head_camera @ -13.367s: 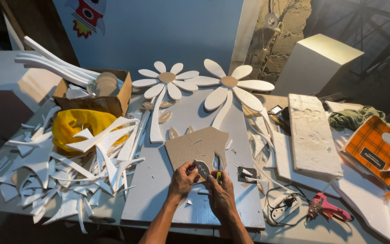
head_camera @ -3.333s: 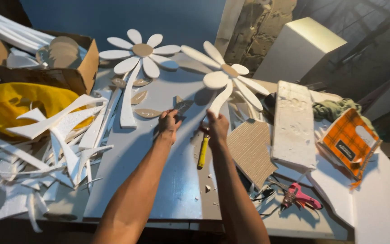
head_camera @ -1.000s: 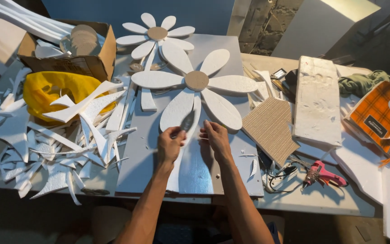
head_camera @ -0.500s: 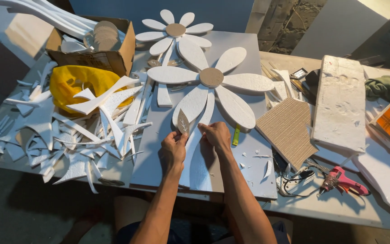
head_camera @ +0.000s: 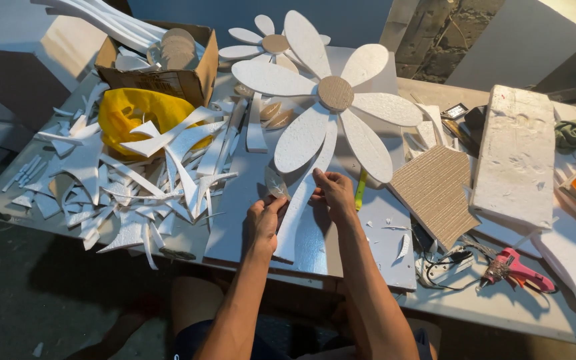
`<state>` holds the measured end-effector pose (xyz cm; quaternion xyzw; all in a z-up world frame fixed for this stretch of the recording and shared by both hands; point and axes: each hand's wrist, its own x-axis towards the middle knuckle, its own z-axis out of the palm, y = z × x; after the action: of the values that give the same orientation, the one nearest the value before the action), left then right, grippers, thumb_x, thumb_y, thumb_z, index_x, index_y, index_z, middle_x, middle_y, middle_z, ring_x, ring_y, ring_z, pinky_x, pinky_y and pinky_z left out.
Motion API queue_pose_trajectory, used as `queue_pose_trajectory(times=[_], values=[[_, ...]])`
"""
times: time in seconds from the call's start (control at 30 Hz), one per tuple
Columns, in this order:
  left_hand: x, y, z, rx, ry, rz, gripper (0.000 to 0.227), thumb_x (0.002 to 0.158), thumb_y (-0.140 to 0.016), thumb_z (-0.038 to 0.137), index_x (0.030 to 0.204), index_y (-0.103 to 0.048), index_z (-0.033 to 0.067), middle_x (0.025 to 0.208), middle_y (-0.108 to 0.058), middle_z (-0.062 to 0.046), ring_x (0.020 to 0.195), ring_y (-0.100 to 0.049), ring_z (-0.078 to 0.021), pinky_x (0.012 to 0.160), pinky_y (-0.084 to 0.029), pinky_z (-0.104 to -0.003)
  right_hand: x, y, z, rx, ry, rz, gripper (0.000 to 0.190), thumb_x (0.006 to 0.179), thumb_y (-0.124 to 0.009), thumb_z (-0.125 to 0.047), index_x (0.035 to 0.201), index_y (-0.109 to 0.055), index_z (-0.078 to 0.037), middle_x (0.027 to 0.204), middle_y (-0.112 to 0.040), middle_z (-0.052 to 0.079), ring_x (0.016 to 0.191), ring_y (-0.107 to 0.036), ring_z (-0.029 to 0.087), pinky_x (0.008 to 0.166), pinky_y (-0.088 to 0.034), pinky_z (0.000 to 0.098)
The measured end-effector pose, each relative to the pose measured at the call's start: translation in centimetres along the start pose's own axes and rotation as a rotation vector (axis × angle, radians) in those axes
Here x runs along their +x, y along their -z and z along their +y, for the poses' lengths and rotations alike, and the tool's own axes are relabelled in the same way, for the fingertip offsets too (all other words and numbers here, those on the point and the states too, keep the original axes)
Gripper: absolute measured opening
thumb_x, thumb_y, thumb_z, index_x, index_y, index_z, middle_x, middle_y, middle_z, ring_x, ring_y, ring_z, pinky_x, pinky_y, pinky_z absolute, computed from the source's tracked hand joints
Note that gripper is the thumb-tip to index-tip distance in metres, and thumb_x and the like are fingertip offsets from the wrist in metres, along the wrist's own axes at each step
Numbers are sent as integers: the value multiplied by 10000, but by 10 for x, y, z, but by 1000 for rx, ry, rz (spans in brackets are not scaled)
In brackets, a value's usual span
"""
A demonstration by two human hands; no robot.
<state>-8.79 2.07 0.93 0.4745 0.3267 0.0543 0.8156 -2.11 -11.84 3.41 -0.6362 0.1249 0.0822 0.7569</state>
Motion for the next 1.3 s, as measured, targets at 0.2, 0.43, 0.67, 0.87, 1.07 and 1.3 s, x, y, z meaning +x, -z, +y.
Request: queue_pose_trajectory(times=[0.2,0.43,0.67,0.87,1.07,1.3], values=[[23,14,-23,17,-91,-18,369,748,-824,117,992,-643,-93,849,-653,-239,874,-704,-265,715,-601,-417,7,0,6,40,24,26,479,877,-789,-262,1054,-585,134,787,-580,131,604,-678,181,533,-637,349],[-18,-3,4,83,-182,-27,372,782,-822,137,1060,-668,-55,866,-702,-189,857,-669,-186,733,-595,-364,14,-2,14,52,37,52,436,881,-777,-251,1016,-610,129,768,-587,121,590,-679,164,528,-635,340],[-23,-7,7,184,-203,16,314,773,-813,176,1008,-710,-4,788,-722,-102,774,-640,-114,691,-578,-310,20,-1,22,97,37,66,429,880,-784,-219,1032,-608,141,752,-596,132,573,-676,162,494,-633,346],[-30,-11,13,140,-163,46,312,744,-805,137,983,-705,-38,738,-712,-126,698,-671,-145,631,-591,-319,20,1,22,98,27,70,436,879,-784,-222,1049,-598,135,765,-599,129,579,-675,159,496,-633,343],[-16,-6,1,172,-180,43,353,707,-844,131,984,-709,-40,764,-725,-139,718,-702,-172,627,-598,-342,25,2,27,100,21,82,436,877,-790,-218,1050,-598,133,747,-602,130,572,-668,155,496,-635,343],[-16,-6,2,99,-131,31,338,705,-846,73,970,-684,-61,785,-718,-172,698,-707,-200,632,-609,-359,26,0,27,97,23,100,412,879,-784,-214,1030,-605,123,734,-604,133,569,-657,148,497,-630,331]])
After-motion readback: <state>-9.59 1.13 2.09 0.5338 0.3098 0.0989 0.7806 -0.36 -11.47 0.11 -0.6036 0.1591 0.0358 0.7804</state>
